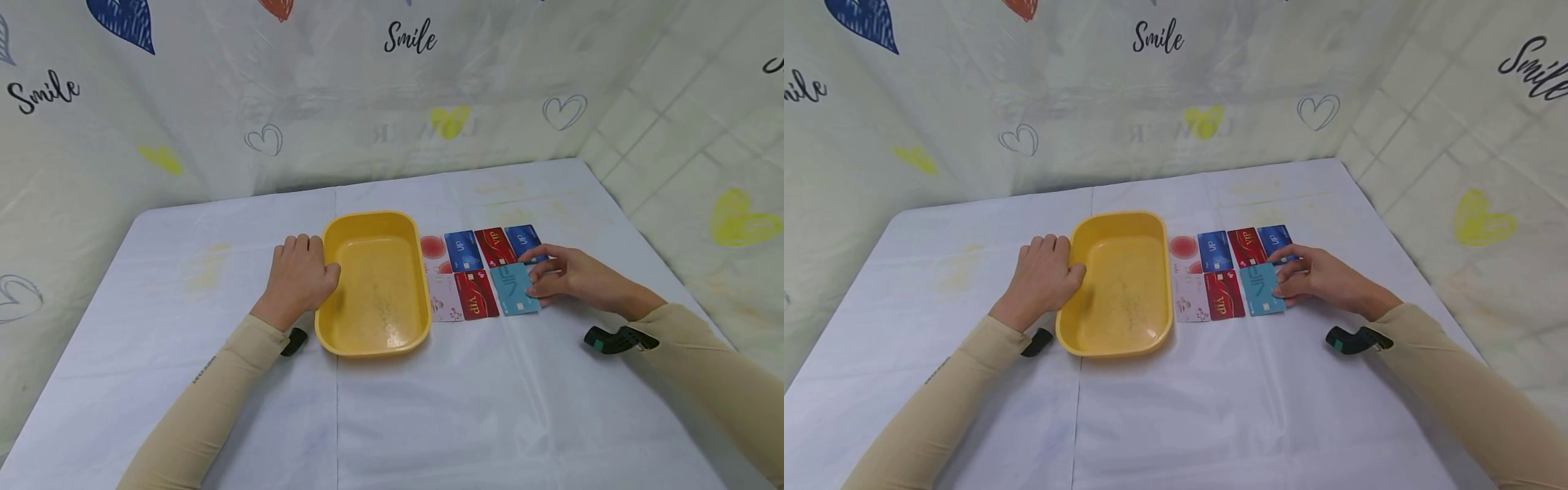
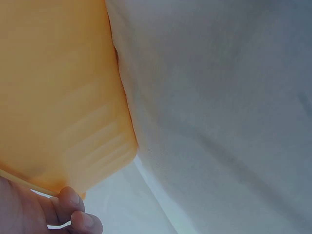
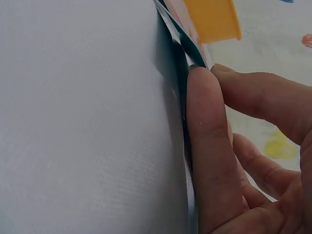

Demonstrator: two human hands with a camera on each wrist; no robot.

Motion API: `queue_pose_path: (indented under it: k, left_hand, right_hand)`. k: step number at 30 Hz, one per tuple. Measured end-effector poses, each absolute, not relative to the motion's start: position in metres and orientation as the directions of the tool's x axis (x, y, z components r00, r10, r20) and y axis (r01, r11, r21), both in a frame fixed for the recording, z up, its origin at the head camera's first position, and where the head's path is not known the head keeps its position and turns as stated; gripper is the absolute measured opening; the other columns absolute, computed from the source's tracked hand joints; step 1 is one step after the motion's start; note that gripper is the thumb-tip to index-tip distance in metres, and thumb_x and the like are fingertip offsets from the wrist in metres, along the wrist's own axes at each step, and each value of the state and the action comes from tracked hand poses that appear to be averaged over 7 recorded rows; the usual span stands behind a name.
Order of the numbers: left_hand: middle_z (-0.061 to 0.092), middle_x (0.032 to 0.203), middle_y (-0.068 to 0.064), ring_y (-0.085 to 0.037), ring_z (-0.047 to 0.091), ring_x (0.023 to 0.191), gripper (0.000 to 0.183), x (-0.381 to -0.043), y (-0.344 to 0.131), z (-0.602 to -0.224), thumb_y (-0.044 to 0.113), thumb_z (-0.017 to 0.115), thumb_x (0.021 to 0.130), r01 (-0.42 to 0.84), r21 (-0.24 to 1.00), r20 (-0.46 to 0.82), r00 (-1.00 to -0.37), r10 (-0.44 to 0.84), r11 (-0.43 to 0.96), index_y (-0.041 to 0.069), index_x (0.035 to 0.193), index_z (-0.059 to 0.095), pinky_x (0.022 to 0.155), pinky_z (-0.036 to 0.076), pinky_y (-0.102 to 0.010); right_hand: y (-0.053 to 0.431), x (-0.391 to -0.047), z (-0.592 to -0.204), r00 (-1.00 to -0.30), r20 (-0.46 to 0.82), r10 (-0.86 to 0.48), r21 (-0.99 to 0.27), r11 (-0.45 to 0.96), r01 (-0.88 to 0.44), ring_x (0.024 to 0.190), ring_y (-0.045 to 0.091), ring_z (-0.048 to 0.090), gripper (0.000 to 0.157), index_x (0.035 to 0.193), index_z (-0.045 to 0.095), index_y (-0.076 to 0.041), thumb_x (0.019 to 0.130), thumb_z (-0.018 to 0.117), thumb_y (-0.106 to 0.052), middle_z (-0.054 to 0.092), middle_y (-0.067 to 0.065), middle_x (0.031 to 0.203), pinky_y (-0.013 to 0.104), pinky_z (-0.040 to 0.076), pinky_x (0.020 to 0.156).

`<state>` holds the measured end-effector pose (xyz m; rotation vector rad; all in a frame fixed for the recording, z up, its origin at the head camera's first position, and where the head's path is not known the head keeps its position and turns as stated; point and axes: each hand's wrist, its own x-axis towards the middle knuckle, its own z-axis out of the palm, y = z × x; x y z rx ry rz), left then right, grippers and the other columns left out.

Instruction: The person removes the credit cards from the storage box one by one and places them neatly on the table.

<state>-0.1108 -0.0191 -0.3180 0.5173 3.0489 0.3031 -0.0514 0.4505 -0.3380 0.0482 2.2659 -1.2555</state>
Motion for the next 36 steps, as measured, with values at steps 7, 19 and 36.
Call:
queue_pose_path:
  k: [7,19,36]
  left_hand:
    - [0.043,0.082,-0.014,-0.032,0.038,0.080,0.025,-0.111,-0.020,-0.317,0.025,0.042,0.092,0.320,0.203,-0.006,-0.945,0.328,0.926,0.001,0.085,0.046,0.073,0.025,-0.038]
    - [0.043,0.082,-0.014,-0.032,0.038,0.080,0.025,-0.111,-0.022,-0.316,0.025,0.042,0.092,0.315,0.204,-0.007,-0.946,0.323,0.927,0.002,0.085,0.046,0.073,0.025,-0.039]
    - [0.045,0.084,-0.014,-0.032,0.040,0.082,0.026,-0.111,-0.020,-0.315,0.026,0.042,0.093,0.328,0.186,-0.029,-0.940,0.339,0.926,0.001,0.088,0.048,0.074,0.028,-0.040]
  right_hand:
    - [0.450,-0.053,-0.335,-0.846,-0.488,-0.217,-0.735,0.625,0.264,0.093,0.019,0.071,0.064,0.146,0.046,-0.011,0.092,0.074,-0.027,0.059,0.015,0.116,0.028,0.062,0.079]
    - [0.451,-0.054,-0.329,-0.833,-0.503,-0.230,-0.712,0.657,0.249,0.093,0.016,0.071,0.063,0.147,0.047,-0.008,0.093,0.072,-0.027,0.060,0.014,0.115,0.024,0.060,0.081]
    - [0.450,-0.058,-0.314,-0.877,-0.453,-0.163,-0.652,0.731,0.201,0.091,0.017,0.069,0.051,0.139,0.057,-0.011,0.098,0.068,-0.040,0.065,0.011,0.109,0.024,0.056,0.080]
